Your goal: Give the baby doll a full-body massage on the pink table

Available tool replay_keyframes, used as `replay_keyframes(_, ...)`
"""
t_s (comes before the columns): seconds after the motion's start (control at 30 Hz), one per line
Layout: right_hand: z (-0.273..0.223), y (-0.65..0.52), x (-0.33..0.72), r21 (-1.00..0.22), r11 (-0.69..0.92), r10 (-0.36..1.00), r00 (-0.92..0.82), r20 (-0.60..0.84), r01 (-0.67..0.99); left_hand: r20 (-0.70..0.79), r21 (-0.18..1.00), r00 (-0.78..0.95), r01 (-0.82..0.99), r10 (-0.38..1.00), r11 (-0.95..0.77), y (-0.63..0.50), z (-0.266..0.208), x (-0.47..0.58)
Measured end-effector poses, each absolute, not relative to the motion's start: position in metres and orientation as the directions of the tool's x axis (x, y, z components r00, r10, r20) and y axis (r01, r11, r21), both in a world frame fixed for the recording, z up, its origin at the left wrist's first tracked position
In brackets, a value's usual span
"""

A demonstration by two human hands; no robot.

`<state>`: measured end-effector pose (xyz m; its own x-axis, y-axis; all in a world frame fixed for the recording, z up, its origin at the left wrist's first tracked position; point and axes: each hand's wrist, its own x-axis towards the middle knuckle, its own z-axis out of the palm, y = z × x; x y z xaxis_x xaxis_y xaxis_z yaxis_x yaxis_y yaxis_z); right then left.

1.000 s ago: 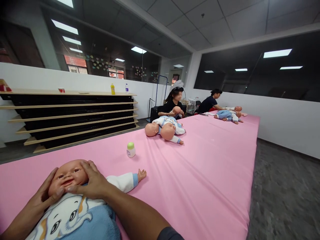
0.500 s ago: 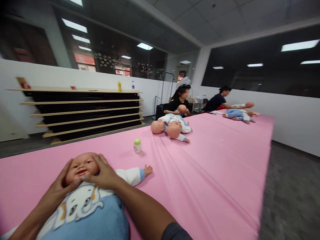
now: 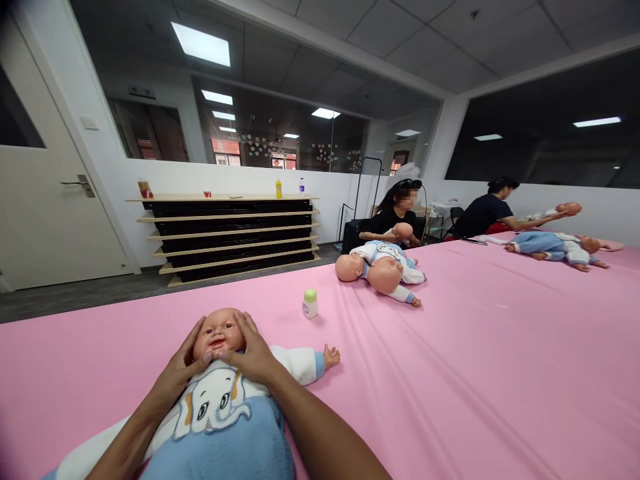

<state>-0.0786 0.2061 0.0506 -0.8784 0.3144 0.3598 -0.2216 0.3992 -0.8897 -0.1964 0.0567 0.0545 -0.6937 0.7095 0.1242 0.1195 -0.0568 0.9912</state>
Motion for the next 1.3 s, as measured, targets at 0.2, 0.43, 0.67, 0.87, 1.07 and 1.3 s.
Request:
replay_keyframes(0.2,0.044,0.208,-0.084,-0.902,0.359,0.314,-0.879,0.358,-0.239,0.129,0.991,-0.689,0.06,0.713,-0.122,0.055,0.05,-0.2)
replay_keyframes(0.43,0.05,0.207,-0.079,-0.896,0.4,0.329,-0.882,0.337,-0.193,0.081,0.99,-0.698,-0.024,0.712,-0.136,0.054,0.06,-0.189)
replay_keyframes(0.67,0.051,0.207,-0.078,-0.906,0.372,0.309,-0.893,0.326,-0.202,-0.096,0.961,-0.699,-0.249,0.709,-0.116,0.052,0.066,-0.191)
replay_keyframes(0.87,0.059,0.205,-0.072,-0.9,0.4,0.323,-0.893,0.314,-0.172,-0.054,0.993,-0.748,-0.111,0.662,-0.044,0.057,0.066,-0.187)
replay_keyframes(1.07,0.054,0.209,-0.077,-0.91,0.362,0.319,-0.89,0.326,-0.203,-0.062,0.978,-0.721,-0.183,0.69,-0.104,0.055,0.057,-0.197)
replay_keyframes(1.3,0.049,0.207,-0.08,-0.896,0.393,0.331,-0.877,0.347,-0.206,0.099,0.991,-0.686,0.003,0.721,-0.133,0.055,0.061,-0.19)
